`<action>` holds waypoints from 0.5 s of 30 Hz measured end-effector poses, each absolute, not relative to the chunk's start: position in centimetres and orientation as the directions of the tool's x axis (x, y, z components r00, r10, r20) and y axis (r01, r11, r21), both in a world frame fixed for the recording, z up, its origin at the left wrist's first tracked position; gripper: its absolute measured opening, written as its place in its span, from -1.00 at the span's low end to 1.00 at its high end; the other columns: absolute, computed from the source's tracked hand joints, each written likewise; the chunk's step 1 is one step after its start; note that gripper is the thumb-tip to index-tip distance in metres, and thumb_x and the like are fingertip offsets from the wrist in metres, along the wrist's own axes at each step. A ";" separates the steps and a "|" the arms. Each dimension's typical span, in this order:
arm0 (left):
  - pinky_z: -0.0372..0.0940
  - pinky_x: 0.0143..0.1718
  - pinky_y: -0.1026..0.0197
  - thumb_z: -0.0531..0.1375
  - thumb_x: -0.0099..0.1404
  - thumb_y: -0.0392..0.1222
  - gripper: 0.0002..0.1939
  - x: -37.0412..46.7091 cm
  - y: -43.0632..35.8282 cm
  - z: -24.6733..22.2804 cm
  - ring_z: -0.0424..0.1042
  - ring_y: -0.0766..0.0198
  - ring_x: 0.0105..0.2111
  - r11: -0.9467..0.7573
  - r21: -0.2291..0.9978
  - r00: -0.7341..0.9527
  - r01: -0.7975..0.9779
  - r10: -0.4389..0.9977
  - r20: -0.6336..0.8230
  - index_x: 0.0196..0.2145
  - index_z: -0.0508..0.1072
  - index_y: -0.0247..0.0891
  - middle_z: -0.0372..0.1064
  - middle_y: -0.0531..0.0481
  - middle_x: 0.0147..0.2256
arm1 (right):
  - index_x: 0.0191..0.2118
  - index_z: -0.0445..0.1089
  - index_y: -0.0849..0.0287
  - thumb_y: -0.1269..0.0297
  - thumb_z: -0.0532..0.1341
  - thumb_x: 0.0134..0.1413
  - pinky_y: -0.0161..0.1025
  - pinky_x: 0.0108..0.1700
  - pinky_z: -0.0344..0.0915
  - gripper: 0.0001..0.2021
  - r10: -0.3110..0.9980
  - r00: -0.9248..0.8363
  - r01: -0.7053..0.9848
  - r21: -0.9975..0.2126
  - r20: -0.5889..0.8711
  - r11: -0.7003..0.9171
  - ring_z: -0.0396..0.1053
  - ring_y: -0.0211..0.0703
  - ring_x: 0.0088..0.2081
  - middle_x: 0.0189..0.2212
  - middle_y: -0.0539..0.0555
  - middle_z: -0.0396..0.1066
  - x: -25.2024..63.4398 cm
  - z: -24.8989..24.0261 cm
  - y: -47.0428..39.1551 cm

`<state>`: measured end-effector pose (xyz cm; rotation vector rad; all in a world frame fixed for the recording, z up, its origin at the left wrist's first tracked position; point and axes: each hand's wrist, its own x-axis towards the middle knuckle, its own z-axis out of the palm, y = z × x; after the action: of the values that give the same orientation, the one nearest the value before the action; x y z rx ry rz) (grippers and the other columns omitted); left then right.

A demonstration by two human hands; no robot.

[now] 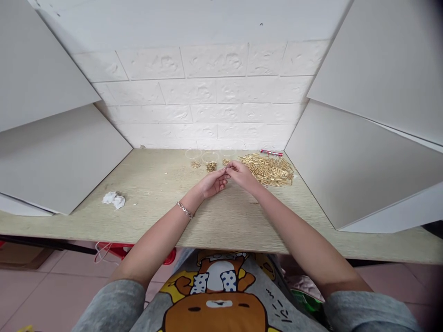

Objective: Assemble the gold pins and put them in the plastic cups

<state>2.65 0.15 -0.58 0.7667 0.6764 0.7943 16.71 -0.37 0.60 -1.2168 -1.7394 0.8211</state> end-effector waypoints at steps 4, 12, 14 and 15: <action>0.12 -0.59 0.41 0.20 0.11 -0.16 -0.83 2.5 0.1 -0.5 0.24 0.50 -0.59 0.493 0.790 0.539 -0.365 0.804 -0.253 -0.36 0.42 -0.31 0.35 0.03 -0.49 | -0.39 0.24 0.19 0.27 0.01 -0.02 -0.33 -0.27 0.16 -0.87 0.921 -0.238 0.432 -0.815 0.309 0.386 0.24 -0.28 -0.33 -0.40 -0.02 0.30 16.8 0.9 -0.9; 0.13 -0.60 0.43 0.19 0.11 -0.20 -0.87 2.5 0.3 -0.3 0.23 0.51 -0.62 0.478 0.813 0.475 -0.334 0.830 -0.293 -0.46 0.40 -0.33 0.31 0.06 -0.57 | -0.05 0.21 0.20 0.18 0.05 0.05 -0.17 -0.07 0.15 -0.65 0.864 -0.236 0.585 -0.645 0.444 0.491 0.23 -0.12 -0.08 -0.10 0.16 0.28 18.0 4.4 -2.4; 0.13 -0.60 0.43 0.18 0.12 -0.22 -0.88 2.5 0.3 -0.3 0.23 0.52 -0.62 0.486 0.814 0.465 -0.318 0.828 -0.313 -0.47 0.40 -0.35 0.32 0.05 -0.55 | 0.07 0.11 0.10 0.10 -0.02 0.11 -0.13 -0.07 0.16 -0.58 0.819 -0.124 0.548 -0.650 0.560 0.527 0.22 -0.10 -0.04 -0.03 0.13 0.23 20.1 7.3 -3.7; 0.14 -0.60 0.43 0.17 0.13 -0.23 -0.89 2.5 0.3 -0.3 0.23 0.52 -0.62 0.489 0.814 0.463 -0.313 0.827 -0.319 -0.47 0.40 -0.35 0.32 0.05 -0.55 | 0.11 0.07 0.05 0.08 -0.11 0.15 -0.10 -0.07 0.15 -0.58 0.789 -0.090 0.549 -0.631 0.608 0.548 0.20 -0.08 0.00 -0.01 0.09 0.21 21.3 8.7 -4.5</action>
<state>2.55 0.33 -0.31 0.7556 0.7948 0.7888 21.31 -4.45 8.66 -1.1139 -1.7655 0.2945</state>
